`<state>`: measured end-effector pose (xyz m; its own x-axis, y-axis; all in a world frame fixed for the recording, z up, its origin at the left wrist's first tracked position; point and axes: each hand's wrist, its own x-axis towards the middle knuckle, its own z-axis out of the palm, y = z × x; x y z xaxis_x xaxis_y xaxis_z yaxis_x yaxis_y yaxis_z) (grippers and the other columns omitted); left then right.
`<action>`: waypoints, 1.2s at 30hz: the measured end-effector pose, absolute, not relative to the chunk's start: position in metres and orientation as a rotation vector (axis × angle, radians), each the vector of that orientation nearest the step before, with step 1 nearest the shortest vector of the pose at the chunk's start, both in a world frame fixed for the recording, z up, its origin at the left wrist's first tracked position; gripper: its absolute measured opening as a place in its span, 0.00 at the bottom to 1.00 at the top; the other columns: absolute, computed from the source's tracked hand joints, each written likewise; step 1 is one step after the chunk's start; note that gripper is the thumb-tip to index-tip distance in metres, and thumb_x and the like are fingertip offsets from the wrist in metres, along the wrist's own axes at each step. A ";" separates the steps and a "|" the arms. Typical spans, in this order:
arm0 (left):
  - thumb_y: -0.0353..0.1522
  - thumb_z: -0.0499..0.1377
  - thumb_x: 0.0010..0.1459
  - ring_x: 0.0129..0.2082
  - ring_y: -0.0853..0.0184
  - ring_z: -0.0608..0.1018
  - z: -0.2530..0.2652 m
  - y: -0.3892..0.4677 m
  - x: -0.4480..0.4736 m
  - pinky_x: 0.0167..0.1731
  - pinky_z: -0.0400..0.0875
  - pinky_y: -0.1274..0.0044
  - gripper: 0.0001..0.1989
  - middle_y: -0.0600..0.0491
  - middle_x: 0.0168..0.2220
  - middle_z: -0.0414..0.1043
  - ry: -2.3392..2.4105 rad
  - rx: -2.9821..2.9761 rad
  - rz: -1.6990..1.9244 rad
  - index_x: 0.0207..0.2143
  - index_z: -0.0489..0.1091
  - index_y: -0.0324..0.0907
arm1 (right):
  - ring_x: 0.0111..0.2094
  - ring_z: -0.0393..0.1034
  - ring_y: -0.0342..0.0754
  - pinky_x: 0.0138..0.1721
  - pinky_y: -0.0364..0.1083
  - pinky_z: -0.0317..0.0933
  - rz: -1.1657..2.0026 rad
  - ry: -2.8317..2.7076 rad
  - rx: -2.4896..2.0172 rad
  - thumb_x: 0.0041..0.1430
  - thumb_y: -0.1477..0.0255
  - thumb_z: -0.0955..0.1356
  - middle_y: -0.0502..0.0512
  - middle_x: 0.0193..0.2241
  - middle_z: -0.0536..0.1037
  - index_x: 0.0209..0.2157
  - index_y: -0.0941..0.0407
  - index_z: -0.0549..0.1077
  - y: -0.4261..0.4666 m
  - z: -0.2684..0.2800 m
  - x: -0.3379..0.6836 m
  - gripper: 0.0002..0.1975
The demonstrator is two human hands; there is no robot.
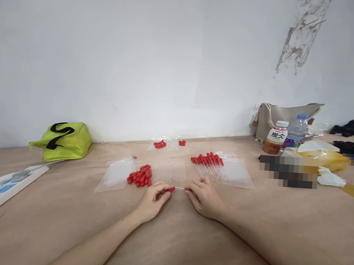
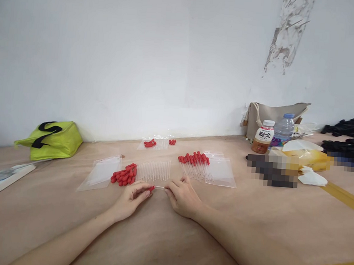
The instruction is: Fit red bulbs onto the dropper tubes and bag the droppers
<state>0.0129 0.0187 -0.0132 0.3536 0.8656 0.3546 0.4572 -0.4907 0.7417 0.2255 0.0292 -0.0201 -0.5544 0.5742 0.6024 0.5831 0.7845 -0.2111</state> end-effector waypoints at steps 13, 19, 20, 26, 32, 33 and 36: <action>0.35 0.52 0.57 0.31 0.67 0.73 -0.009 0.011 0.014 0.33 0.65 0.78 0.10 0.53 0.30 0.72 1.137 2.176 0.987 0.32 0.71 0.41 | 0.31 0.65 0.41 0.38 0.46 0.46 0.135 -2.368 -0.771 0.60 0.75 0.58 0.51 0.28 0.74 0.35 0.56 0.70 0.028 -0.017 0.224 0.10; 0.33 0.52 0.57 0.30 0.67 0.72 -0.004 0.006 0.016 0.31 0.64 0.78 0.10 0.52 0.29 0.72 1.111 2.286 0.928 0.31 0.72 0.42 | 0.28 0.64 0.40 0.36 0.46 0.44 -0.016 -2.409 -0.780 0.58 0.74 0.60 0.50 0.28 0.73 0.35 0.54 0.72 0.034 -0.017 0.228 0.10; 0.33 0.52 0.57 0.29 0.67 0.72 -0.004 0.006 0.017 0.30 0.64 0.78 0.10 0.52 0.28 0.71 1.121 2.299 0.931 0.31 0.72 0.42 | 0.28 0.63 0.40 0.35 0.46 0.44 -0.048 -2.408 -0.792 0.58 0.74 0.60 0.51 0.27 0.73 0.34 0.54 0.72 0.033 -0.017 0.227 0.10; 0.33 0.52 0.58 0.27 0.69 0.71 -0.004 0.006 0.015 0.28 0.63 0.80 0.10 0.53 0.27 0.70 1.150 2.404 0.908 0.30 0.71 0.41 | 0.24 0.59 0.40 0.33 0.46 0.42 -0.173 -2.395 -0.822 0.56 0.76 0.60 0.50 0.24 0.71 0.30 0.55 0.71 0.028 -0.019 0.222 0.10; 0.34 0.51 0.58 0.27 0.69 0.69 -0.005 0.006 0.014 0.28 0.61 0.79 0.10 0.53 0.26 0.68 1.108 2.511 0.854 0.31 0.69 0.40 | 0.23 0.58 0.40 0.33 0.46 0.41 -0.147 -2.405 -0.810 0.56 0.76 0.59 0.50 0.23 0.70 0.27 0.57 0.70 0.026 -0.019 0.218 0.10; 0.34 0.51 0.58 0.27 0.69 0.69 -0.006 0.006 0.015 0.28 0.61 0.79 0.10 0.53 0.26 0.68 1.104 2.521 0.850 0.31 0.69 0.40 | 0.23 0.58 0.39 0.33 0.46 0.41 -0.135 -2.408 -0.817 0.56 0.76 0.59 0.50 0.23 0.71 0.27 0.57 0.69 0.025 -0.019 0.218 0.10; 0.34 0.49 0.59 0.26 0.69 0.69 -0.007 0.005 0.015 0.27 0.61 0.79 0.11 0.53 0.26 0.68 1.096 2.545 0.836 0.30 0.69 0.40 | 0.24 0.58 0.39 0.33 0.45 0.42 -0.101 -2.414 -0.841 0.57 0.75 0.58 0.50 0.23 0.71 0.25 0.58 0.67 0.023 -0.020 0.215 0.10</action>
<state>0.0154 0.0048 -0.0067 0.5532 0.7267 0.4074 0.5851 -0.6870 0.4310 0.2153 0.0226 -0.0199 -0.6364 0.5475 0.5434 0.5911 0.7987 -0.1125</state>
